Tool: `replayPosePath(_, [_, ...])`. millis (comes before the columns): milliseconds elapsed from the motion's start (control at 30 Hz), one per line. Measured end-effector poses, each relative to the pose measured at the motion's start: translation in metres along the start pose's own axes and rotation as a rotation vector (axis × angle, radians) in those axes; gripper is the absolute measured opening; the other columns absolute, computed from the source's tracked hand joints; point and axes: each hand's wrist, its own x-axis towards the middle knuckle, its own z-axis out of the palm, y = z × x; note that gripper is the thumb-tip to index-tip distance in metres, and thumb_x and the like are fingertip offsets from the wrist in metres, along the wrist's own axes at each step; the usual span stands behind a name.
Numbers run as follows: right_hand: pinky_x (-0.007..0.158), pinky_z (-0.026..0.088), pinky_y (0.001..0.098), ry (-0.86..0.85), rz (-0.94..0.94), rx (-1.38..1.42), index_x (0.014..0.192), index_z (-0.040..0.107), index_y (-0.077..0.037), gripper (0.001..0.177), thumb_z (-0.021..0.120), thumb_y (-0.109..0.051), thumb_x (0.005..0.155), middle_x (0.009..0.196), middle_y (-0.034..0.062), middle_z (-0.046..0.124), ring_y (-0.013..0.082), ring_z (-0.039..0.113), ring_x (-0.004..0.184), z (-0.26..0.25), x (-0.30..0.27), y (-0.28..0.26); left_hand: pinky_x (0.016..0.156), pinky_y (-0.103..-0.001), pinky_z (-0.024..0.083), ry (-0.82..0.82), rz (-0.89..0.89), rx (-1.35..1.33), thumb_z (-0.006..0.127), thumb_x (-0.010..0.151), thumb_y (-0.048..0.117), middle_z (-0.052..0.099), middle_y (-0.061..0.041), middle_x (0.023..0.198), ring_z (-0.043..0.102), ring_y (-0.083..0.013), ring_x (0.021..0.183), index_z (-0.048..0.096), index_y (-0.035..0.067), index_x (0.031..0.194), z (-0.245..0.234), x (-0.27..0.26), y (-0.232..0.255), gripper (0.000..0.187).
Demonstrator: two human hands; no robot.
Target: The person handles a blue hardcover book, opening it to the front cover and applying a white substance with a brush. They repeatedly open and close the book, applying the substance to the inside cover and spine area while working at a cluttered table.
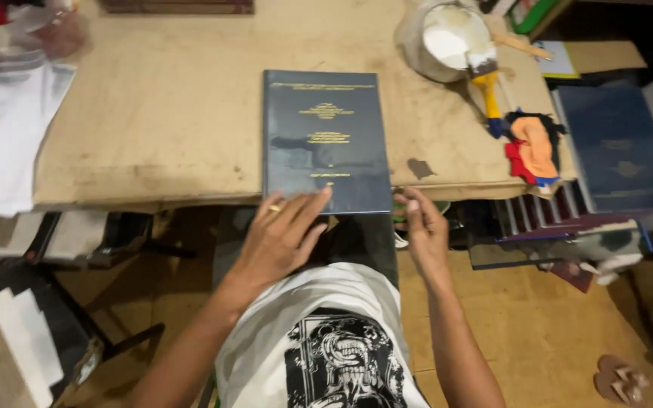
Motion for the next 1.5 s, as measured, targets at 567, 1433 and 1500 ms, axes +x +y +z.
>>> replayPosePath(567, [0.104,0.058,0.0363,0.012,-0.335,-0.035,0.147,0.052,-0.007,0.04,0.048,-0.013,0.107,0.138,0.0116,0.064,0.0221,0.065,0.126,0.015,-0.004,-0.046,0.089,-0.026,0.057,-0.016,0.374,0.744,0.061,0.105,0.018,0.074,0.017,0.13,0.077,-0.0104,0.119,0.069,0.032,0.137,-0.075,0.052,-0.035,0.036])
replayPosePath(1433, [0.082,0.06,0.0377,0.201,0.146,0.66,0.139,0.055,-0.008,0.059,0.075,-0.027,0.087,0.119,0.0109,0.07,0.0225,0.07,0.097,-0.047,-0.051,-0.037,0.048,-0.03,0.055,-0.243,-1.098,-1.294,0.066,0.095,0.024,0.073,-0.009,0.096,0.065,-0.0156,0.071,0.066,0.002,0.128,-0.024,0.016,-0.034,0.04])
replayPosePath(1500, [0.08,0.053,0.0254,0.44,0.152,0.564,0.12,0.067,-0.011,0.035,0.075,-0.023,0.089,0.107,0.0022,0.074,0.0117,0.067,0.087,-0.073,-0.048,-0.017,0.089,-0.06,0.057,-0.252,-1.161,-1.557,0.063,0.081,0.018,0.064,-0.025,0.129,0.065,-0.0397,0.108,0.048,-0.009,0.145,-0.018,0.026,-0.013,0.072])
